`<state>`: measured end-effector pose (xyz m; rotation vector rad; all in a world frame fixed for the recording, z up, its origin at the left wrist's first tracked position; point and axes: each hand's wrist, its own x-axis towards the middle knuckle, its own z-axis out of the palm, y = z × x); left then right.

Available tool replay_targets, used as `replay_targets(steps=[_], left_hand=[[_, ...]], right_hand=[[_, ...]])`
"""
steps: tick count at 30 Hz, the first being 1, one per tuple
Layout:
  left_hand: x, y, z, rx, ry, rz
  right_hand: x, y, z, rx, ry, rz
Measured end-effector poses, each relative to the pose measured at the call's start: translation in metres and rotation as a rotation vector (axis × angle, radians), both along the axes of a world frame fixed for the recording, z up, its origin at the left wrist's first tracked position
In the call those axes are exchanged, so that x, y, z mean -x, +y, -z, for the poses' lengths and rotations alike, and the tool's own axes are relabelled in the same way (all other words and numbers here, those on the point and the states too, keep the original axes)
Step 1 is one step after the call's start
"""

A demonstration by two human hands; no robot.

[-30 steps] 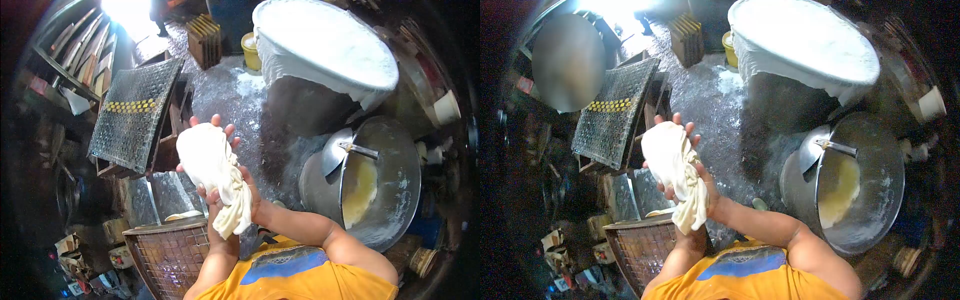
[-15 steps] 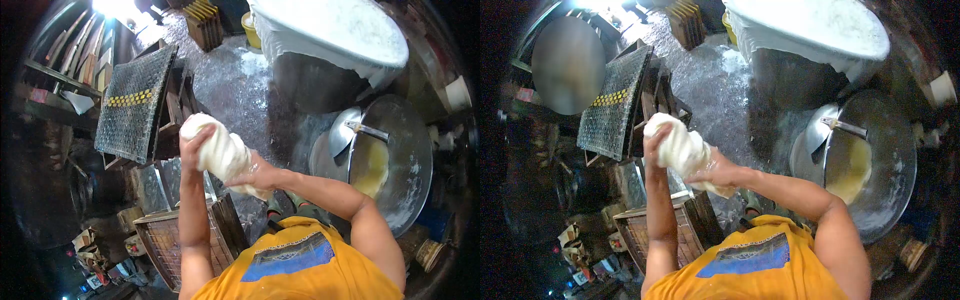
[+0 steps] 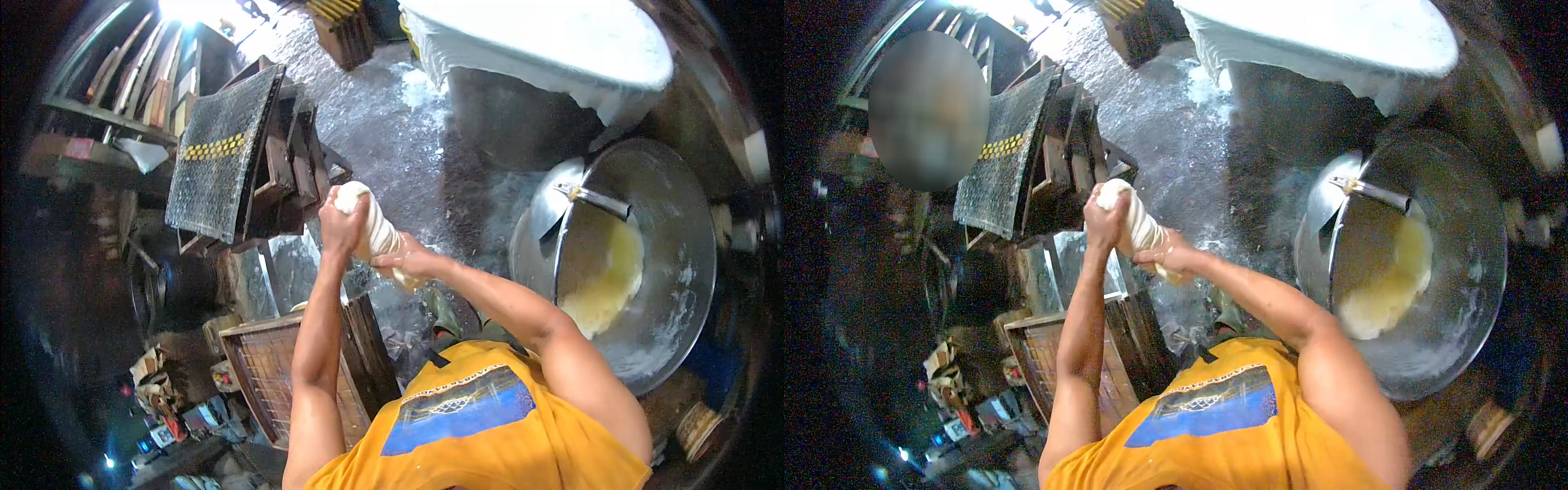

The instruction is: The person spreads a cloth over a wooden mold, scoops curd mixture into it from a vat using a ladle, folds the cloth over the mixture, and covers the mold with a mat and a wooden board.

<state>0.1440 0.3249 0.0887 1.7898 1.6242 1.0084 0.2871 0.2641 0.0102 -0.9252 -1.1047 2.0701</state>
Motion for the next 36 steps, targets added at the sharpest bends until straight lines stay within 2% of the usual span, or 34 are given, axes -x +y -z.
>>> replay_targets(steps=[1, 3, 6, 7, 10, 13, 14, 17, 18, 19, 21, 23, 24, 25, 27, 28, 29, 31, 32, 33, 34, 35, 36], left_hand=[[0.006, -0.008, -0.007, 0.030, -0.120, 0.008], [0.010, -0.024, -0.012, 0.066, -0.407, -0.186], [0.013, -0.060, -0.021, -0.124, 0.027, -0.340], [0.013, -0.070, -0.024, -0.178, 0.159, -0.357], [0.010, -0.098, -0.039, -0.059, 0.311, -0.389], [-0.011, -0.118, -0.048, -0.131, 0.571, -0.280], [-0.007, -0.127, -0.048, -0.108, 0.698, -0.264], [-0.017, -0.153, -0.082, -0.236, 0.778, -0.351], [-0.016, -0.160, -0.094, -0.202, 0.866, -0.365], [-0.027, -0.170, -0.118, -0.358, 0.864, -0.359], [-0.025, -0.187, -0.145, -0.448, 0.894, -0.367], [-0.034, -0.203, -0.179, -0.518, 0.949, -0.324], [-0.038, -0.212, -0.188, -0.499, 0.979, -0.285], [-0.038, -0.220, -0.194, -0.520, 0.969, -0.277], [-0.036, -0.239, -0.205, -0.561, 0.949, -0.261], [-0.034, -0.254, -0.211, -0.574, 0.890, -0.312], [-0.032, -0.272, -0.219, -0.547, 0.882, -0.382], [-0.030, -0.305, -0.235, -0.166, 0.883, -0.601], [-0.024, -0.319, -0.242, -0.068, 0.891, -0.520], [-0.020, -0.333, -0.246, 0.034, 0.889, -0.440], [-0.018, -0.348, -0.249, 0.133, 0.883, -0.358], [-0.019, -0.371, -0.251, 0.256, 0.733, -0.347], [-0.008, -0.405, -0.245, 0.236, 0.648, -0.339]], right_hand=[[-0.012, 0.002, -0.005, 0.038, 0.077, -0.008], [-0.030, 0.005, -0.012, 0.101, 0.215, 0.052], [-0.041, 0.007, -0.015, 0.044, 0.275, 0.279], [-0.042, 0.003, -0.015, -0.027, 0.202, 0.257], [-0.037, -0.010, 0.004, -0.242, 0.019, 0.214], [-0.031, -0.017, 0.047, -0.404, 0.051, 0.077], [-0.021, -0.027, 0.059, -0.298, 0.022, 0.071], [-0.031, -0.047, 0.028, -0.202, -0.006, 0.019], [-0.019, -0.047, 0.065, -0.759, -0.625, 0.092], [-0.022, -0.049, 0.041, -0.832, -0.554, 0.189], [-0.038, -0.051, -0.020, -0.964, -0.398, 0.382], [-0.042, -0.060, -0.088, -1.030, 0.019, 0.158], [-0.043, -0.070, -0.116, -1.015, 0.085, -0.099], [-0.027, -0.071, -0.120, -1.208, 0.205, -0.119], [-0.018, -0.080, -0.136, -0.893, 0.069, -0.363], [-0.004, -0.088, -0.133, -0.733, 0.308, -0.265], [-0.005, -0.090, -0.137, -0.665, 0.291, -0.316], [0.002, -0.093, -0.153, -0.712, 0.331, -0.387], [0.010, -0.088, -0.156, -0.872, 0.355, -0.356], [0.004, -0.096, -0.180, -0.782, 0.406, -0.395], [0.008, -0.102, -0.189, -0.868, 0.445, -0.375], [0.013, -0.114, -0.199, -0.952, 0.486, -0.354], [0.009, -0.137, -0.223, -1.134, 0.348, -0.353]])
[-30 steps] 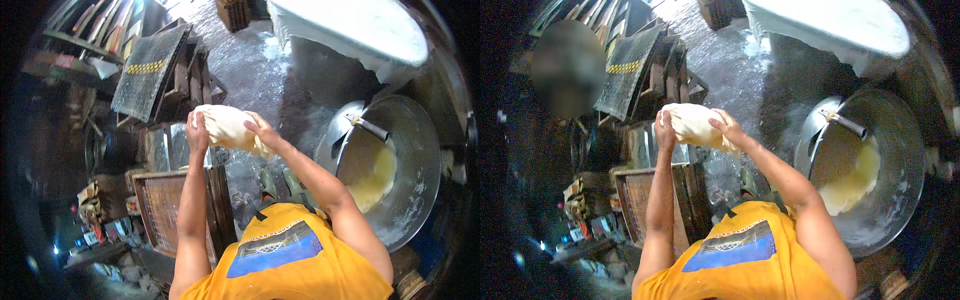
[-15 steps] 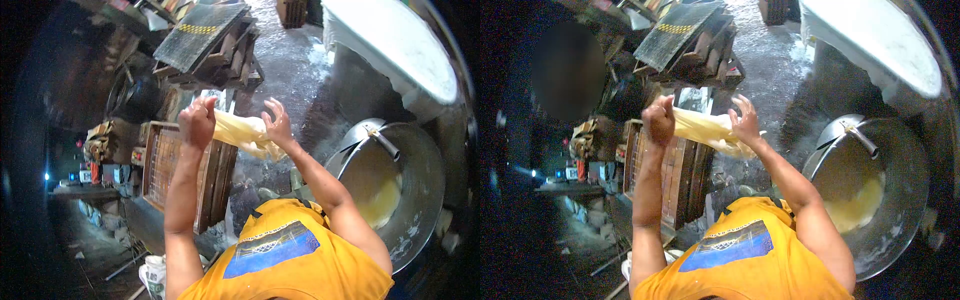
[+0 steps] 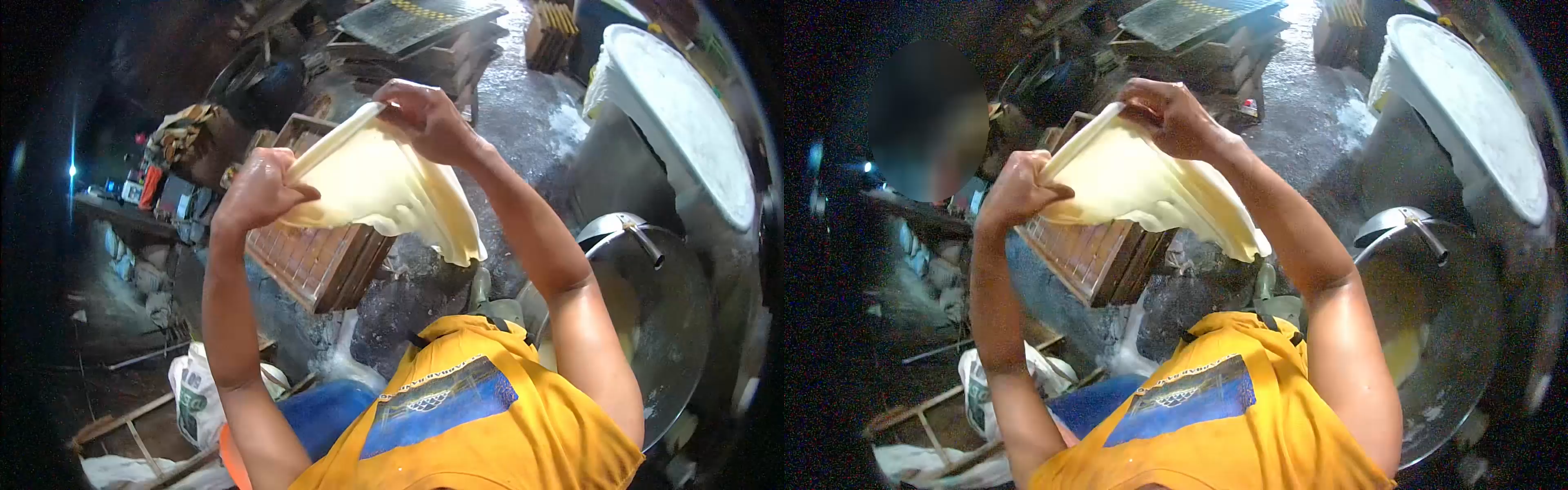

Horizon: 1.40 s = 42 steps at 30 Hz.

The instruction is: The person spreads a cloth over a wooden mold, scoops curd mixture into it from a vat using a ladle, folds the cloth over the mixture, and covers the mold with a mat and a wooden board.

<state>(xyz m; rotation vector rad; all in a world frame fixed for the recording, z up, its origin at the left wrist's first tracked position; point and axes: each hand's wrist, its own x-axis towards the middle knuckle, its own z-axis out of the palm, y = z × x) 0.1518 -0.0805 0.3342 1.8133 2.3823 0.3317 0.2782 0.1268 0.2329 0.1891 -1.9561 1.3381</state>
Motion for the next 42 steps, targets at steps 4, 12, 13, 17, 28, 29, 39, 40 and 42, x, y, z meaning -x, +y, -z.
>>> replay_targets(steps=[4, 12, 13, 17, 28, 29, 39, 40, 42], left_hand=[[0.018, -0.055, -0.006, -0.266, -0.568, -0.131], [-0.018, -0.086, -0.031, -0.489, -0.445, 0.055], [-0.022, -0.090, -0.036, -0.450, -0.339, 0.040], [-0.031, -0.111, -0.050, -0.249, 0.008, -0.033], [-0.018, -0.137, -0.041, -0.052, -0.075, -0.036], [-0.014, -0.138, -0.038, -0.169, -0.170, -0.009], [-0.038, -0.099, -0.067, 0.033, 0.070, -0.210], [-0.041, -0.095, -0.081, 0.118, 0.144, -0.384], [-0.004, -0.119, -0.095, -0.276, 1.026, -0.099]], right_hand=[[0.016, -0.023, -0.024, 0.168, 0.136, -0.110], [-0.006, -0.073, -0.040, -0.663, -0.605, -0.278], [-0.005, -0.079, -0.036, -0.683, -0.569, -0.220], [0.016, -0.072, 0.001, -0.060, -0.573, -0.463], [0.004, -0.093, -0.038, -0.631, -0.484, -0.243], [0.007, -0.087, -0.038, -0.541, -0.329, -0.246], [-0.002, -0.068, -0.092, -0.583, -0.003, -0.221], [-0.002, -0.064, -0.093, -0.614, -0.037, -0.188], [0.001, -0.055, -0.094, -0.495, -0.120, -0.298]])
